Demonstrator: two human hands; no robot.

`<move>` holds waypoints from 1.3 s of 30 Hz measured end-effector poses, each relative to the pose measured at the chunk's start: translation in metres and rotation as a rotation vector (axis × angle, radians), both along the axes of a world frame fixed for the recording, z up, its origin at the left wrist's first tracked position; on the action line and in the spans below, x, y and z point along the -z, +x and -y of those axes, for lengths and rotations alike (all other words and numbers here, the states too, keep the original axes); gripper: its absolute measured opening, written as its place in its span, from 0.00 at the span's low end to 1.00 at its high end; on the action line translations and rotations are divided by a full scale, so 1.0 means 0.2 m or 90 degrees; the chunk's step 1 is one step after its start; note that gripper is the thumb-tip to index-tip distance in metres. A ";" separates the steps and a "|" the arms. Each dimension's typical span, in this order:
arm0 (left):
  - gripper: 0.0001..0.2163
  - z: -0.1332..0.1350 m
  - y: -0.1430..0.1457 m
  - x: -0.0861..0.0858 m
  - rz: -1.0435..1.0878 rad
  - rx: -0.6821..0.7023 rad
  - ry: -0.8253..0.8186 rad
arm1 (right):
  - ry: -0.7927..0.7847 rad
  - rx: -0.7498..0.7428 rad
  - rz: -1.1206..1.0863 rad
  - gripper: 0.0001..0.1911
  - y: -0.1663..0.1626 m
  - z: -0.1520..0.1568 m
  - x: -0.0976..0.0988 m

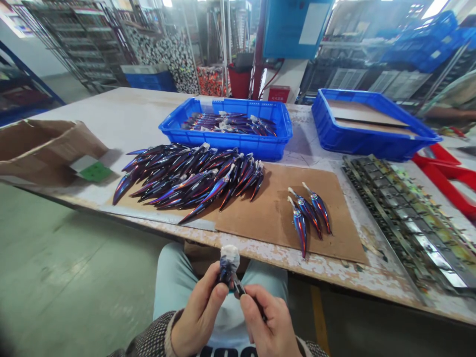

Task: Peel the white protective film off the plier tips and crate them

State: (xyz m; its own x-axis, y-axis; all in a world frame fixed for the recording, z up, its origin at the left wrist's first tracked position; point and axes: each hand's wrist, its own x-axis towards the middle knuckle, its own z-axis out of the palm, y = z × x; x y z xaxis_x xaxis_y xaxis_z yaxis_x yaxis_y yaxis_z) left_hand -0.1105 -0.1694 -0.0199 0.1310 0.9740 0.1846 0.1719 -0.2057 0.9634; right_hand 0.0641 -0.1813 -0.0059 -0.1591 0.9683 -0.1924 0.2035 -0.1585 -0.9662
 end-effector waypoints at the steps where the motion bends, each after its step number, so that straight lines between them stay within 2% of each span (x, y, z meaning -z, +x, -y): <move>1: 0.16 -0.01 0.00 -0.02 0.013 0.011 -0.016 | -0.002 -0.003 -0.002 0.24 0.00 -0.01 0.00; 5: 0.13 -0.04 0.02 -0.06 0.070 0.029 -0.090 | -0.038 -0.061 -0.015 0.24 0.02 -0.03 -0.03; 10: 0.14 -0.07 0.02 -0.04 0.119 -0.052 -0.139 | -0.083 -0.095 -0.037 0.25 0.03 -0.04 -0.02; 17: 0.13 -0.05 0.03 -0.04 0.166 -0.023 -0.148 | -0.060 -0.112 -0.055 0.25 0.01 -0.05 -0.01; 23: 0.12 -0.05 0.04 -0.06 0.166 -0.010 -0.136 | -0.072 -0.096 -0.079 0.26 0.00 -0.06 0.01; 28: 0.13 -0.03 0.05 -0.04 0.157 -0.012 -0.122 | -0.076 -0.047 -0.104 0.26 -0.02 -0.03 0.03; 31: 0.14 -0.02 0.05 -0.03 0.140 0.006 -0.106 | -0.046 -0.027 -0.094 0.24 -0.02 -0.02 0.03; 35: 0.14 0.00 0.04 -0.04 0.115 0.070 -0.108 | 0.004 0.019 -0.082 0.21 0.00 -0.03 0.01; 39: 0.16 -0.01 0.01 -0.08 0.055 0.093 -0.087 | 0.054 0.003 -0.049 0.20 0.02 -0.07 -0.03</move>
State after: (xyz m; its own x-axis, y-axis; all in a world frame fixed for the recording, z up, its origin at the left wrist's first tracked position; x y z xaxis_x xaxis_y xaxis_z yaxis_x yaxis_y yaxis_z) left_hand -0.1077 -0.1679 -0.0046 0.2617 0.9627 0.0687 0.0652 -0.0887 0.9939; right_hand 0.0681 -0.1668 0.0005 -0.1656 0.9815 -0.0965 0.1276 -0.0757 -0.9889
